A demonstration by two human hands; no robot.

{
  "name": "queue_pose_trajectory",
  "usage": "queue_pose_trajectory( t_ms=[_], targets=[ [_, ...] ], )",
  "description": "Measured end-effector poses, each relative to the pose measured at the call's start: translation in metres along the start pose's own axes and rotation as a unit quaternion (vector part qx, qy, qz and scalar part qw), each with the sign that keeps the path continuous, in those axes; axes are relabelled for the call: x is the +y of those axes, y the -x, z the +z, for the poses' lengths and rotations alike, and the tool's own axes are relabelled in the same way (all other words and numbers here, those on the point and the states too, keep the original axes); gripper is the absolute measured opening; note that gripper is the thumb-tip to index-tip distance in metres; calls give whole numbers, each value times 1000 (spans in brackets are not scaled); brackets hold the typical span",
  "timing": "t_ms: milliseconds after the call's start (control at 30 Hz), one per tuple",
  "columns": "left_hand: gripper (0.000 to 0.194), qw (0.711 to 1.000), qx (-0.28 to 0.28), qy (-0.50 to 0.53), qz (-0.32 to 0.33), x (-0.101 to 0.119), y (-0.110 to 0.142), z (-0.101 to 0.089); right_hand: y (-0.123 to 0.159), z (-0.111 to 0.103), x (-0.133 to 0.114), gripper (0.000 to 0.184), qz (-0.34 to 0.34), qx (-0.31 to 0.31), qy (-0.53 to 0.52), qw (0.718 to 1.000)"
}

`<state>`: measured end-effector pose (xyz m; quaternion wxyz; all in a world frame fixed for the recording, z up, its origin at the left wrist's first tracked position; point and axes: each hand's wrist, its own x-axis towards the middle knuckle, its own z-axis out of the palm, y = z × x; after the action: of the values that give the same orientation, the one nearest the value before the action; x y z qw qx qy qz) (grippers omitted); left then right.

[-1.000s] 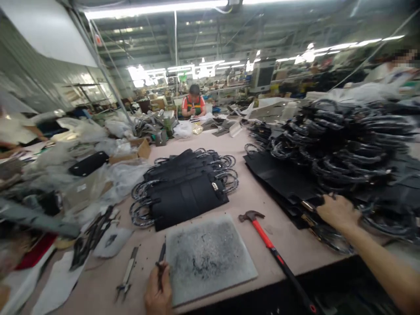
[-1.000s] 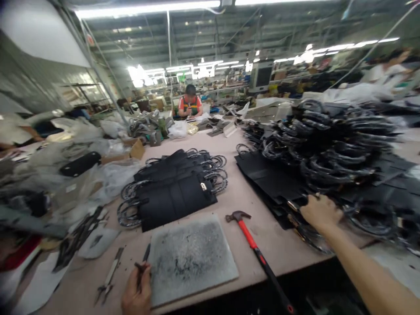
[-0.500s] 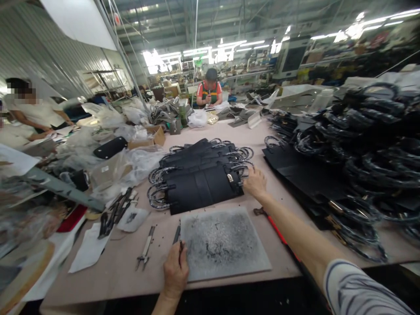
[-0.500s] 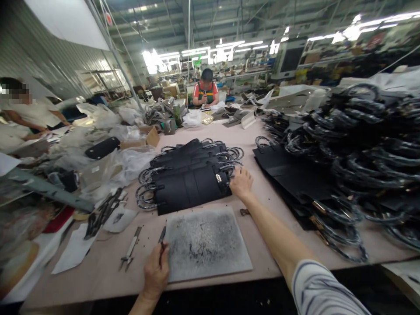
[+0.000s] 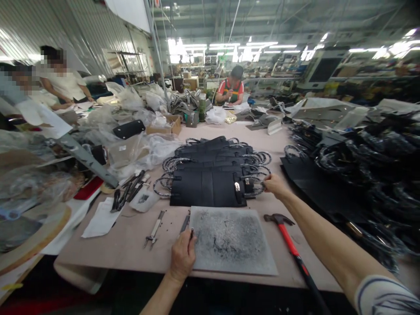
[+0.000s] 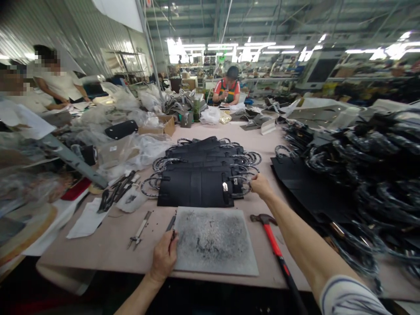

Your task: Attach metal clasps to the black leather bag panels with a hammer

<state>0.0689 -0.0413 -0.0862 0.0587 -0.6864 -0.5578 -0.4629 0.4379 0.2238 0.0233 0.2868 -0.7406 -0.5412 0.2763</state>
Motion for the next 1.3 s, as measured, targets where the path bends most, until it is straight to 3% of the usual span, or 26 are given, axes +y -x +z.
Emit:
queue_pose_trajectory(
  t_ms=[100,200,267,400,500,633,700,800,900,1033,1133,1300],
  targets=[
    [20,1000,-3,8,-8,0,0,0,15,1,-17,25,23,-61,-84,994],
    [19,1000,-8,13,-13,1,-1,-1,31,8,-42,21,22,-139,-171,975],
    [19,1000,-9,14,-15,1,-1,-1,42,16,-62,20,20,-158,-224,961],
    [19,1000,0,4,-6,0,0,0,65,25,-99,36,-7,-108,-333,937],
    [20,1000,11,6,-4,-2,1,2,84,13,-111,38,-38,-26,-419,907],
    [20,1000,20,12,-8,-4,3,5,118,-7,-92,40,-25,85,-520,850],
    [21,1000,22,8,-8,-4,4,6,143,-4,-72,37,22,100,-561,821],
    [21,1000,16,3,-10,-4,4,5,187,16,-41,23,125,54,-609,782],
    [20,1000,3,1,-19,-4,2,3,235,46,-20,20,201,7,-628,751],
    [22,998,-19,21,-54,-1,-1,1,291,78,-8,15,266,-45,-685,677],
    [24,990,-39,46,-129,4,-5,-2,326,94,0,11,300,-64,-707,637],
    [26,946,-54,54,-315,1,-27,-18,372,111,16,24,318,-102,-694,639]
  ],
)
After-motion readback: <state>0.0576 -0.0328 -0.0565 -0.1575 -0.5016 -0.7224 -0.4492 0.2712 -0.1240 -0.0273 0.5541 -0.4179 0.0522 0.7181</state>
